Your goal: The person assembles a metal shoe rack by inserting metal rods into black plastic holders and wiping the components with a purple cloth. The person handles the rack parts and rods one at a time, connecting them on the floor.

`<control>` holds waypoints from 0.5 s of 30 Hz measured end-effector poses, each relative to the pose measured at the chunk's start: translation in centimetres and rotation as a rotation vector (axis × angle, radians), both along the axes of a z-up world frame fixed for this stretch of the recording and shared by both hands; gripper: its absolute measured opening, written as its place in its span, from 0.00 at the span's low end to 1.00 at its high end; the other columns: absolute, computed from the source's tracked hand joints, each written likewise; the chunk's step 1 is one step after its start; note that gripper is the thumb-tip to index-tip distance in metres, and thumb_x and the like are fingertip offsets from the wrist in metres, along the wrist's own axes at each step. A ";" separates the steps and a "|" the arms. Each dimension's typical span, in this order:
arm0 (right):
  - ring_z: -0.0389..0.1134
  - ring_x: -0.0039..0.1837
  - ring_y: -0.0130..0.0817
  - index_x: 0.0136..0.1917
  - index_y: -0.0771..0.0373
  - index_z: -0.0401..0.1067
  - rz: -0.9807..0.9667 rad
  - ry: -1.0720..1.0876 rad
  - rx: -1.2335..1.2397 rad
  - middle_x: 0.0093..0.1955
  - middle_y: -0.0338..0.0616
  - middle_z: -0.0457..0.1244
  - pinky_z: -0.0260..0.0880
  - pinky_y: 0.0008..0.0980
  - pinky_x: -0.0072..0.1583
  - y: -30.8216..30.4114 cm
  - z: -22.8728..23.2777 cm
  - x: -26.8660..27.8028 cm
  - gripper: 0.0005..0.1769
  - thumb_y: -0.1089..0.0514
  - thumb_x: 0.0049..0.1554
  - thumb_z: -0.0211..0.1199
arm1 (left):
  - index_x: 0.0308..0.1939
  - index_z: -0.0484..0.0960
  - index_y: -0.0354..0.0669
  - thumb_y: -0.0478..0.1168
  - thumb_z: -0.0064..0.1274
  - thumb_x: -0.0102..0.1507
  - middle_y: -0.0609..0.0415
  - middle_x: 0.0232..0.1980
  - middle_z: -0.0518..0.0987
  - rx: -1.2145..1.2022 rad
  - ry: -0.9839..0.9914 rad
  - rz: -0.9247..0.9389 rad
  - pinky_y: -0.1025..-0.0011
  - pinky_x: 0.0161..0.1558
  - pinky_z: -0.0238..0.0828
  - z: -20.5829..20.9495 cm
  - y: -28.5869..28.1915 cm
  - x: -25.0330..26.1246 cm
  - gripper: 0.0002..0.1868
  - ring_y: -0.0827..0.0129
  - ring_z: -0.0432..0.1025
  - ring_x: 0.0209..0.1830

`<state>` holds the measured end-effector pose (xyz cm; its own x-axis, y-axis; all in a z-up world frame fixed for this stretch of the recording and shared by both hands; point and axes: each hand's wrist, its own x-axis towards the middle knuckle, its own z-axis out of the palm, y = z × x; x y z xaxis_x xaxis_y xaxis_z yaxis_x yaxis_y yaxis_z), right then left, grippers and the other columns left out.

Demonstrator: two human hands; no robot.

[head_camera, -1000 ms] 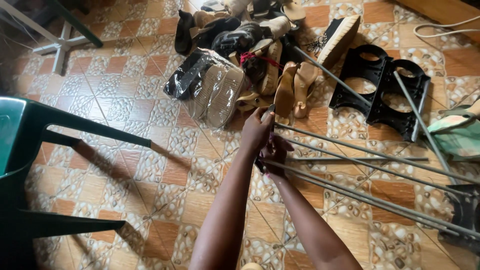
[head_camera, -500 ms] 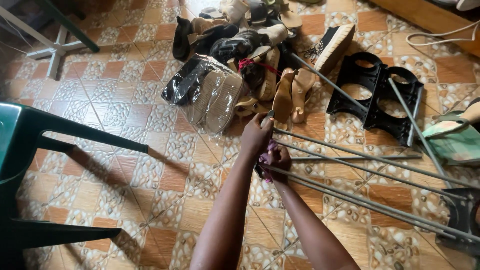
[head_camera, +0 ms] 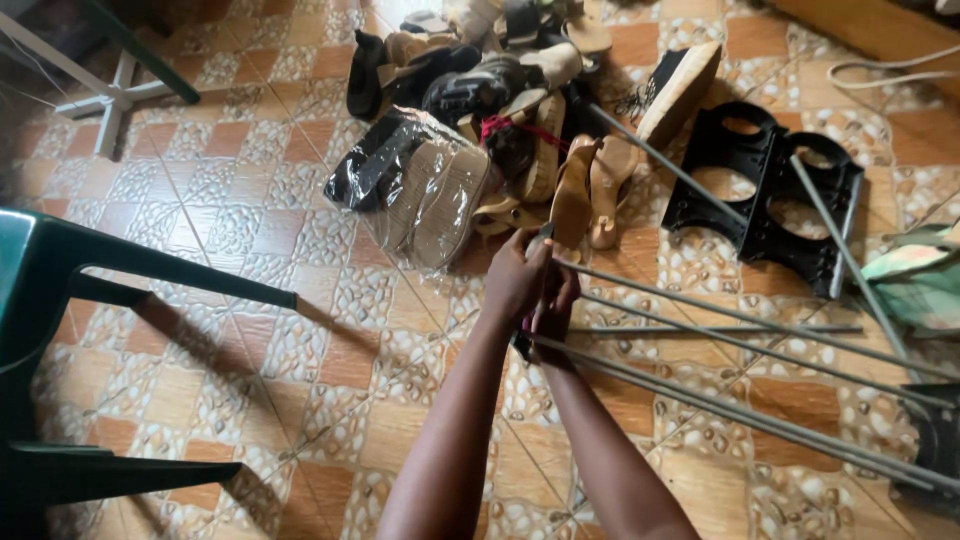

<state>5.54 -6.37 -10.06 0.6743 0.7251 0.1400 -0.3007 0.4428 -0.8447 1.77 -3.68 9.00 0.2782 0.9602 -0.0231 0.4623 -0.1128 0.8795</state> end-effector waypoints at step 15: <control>0.74 0.51 0.41 0.57 0.69 0.76 0.179 0.075 -0.625 0.49 0.54 0.72 0.71 0.40 0.54 -0.8 -6.2 -0.6 0.16 0.56 0.61 0.65 | 0.57 0.81 0.46 0.53 0.51 0.63 0.42 0.48 0.84 -0.006 0.064 0.013 0.61 0.50 0.73 0.4 -0.5 0.4 0.23 0.49 0.79 0.49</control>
